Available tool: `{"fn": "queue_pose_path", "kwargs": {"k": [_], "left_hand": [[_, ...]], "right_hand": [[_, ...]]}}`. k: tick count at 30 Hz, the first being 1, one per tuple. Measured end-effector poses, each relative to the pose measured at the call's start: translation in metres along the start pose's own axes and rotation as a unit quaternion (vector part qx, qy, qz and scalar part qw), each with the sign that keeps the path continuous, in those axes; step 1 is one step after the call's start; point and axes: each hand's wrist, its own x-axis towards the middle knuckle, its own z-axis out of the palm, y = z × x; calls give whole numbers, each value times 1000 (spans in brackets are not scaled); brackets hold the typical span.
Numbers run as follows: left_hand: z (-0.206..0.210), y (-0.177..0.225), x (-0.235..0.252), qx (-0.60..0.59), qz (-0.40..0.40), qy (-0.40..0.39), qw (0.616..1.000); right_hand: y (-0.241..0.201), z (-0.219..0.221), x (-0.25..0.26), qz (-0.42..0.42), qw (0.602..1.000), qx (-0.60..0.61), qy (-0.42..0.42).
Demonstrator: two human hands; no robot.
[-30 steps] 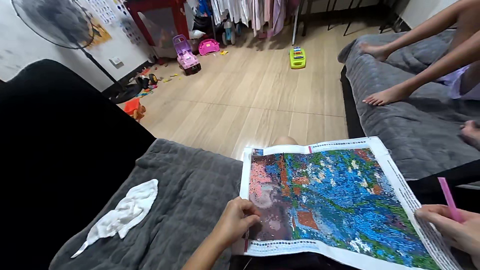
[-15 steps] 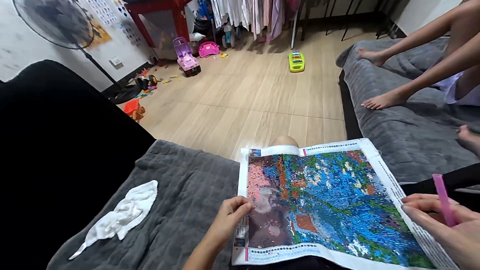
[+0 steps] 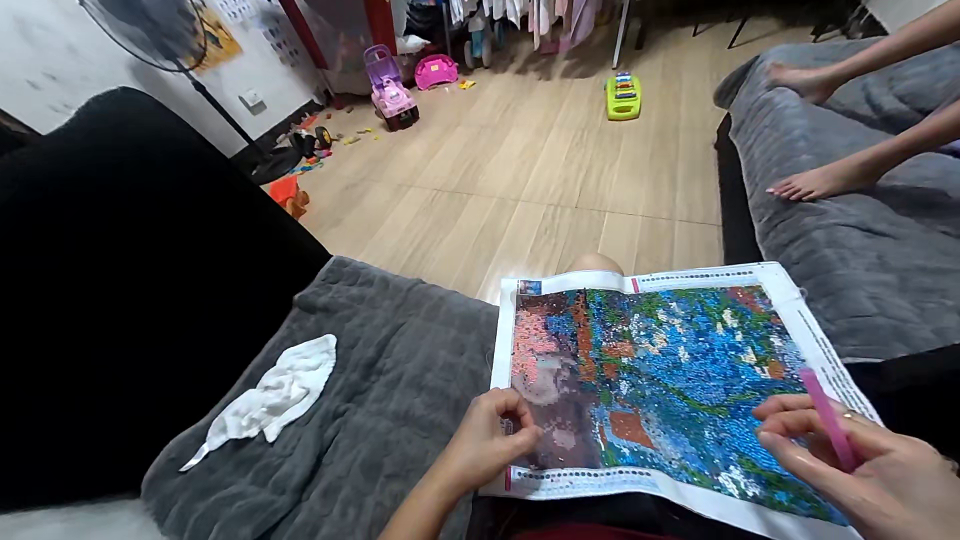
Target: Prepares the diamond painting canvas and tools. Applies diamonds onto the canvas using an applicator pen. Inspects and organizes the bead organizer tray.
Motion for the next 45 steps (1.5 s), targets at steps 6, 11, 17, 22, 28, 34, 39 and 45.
{"fn": "queue_pose_path", "kwargs": {"k": [6, 11, 17, 22, 28, 34, 39, 45], "left_hand": [[-1, 10, -3, 145, -2, -77, 986], [-2, 13, -2, 169, -33, -119, 978], [2, 9, -2, 163, -17, -108, 981], [3, 7, -3, 128, -17, -45, 991], [14, -3, 2, 113, 59, 57, 990], [10, -17, 15, 26, 20, 205, 978], [-11, -33, 26, -214, -241, 273, 906], [0, -50, 17, -455, -283, 157, 829]], "right_hand": [[-1, 10, -5, -5, 999, -29, -18], [-2, 18, -7, -8, 999, -32, -20], [1, 22, -9, -14, 999, -34, -8], [3, 24, -8, -13, 1000, -23, -3], [2, 29, -6, -3, 999, 27, 17], [-6, 24, -5, 98, 976, 192, -8], [-9, 21, -2, 148, 949, 274, -59], [-13, 27, 4, 199, 912, 347, -86]]}}
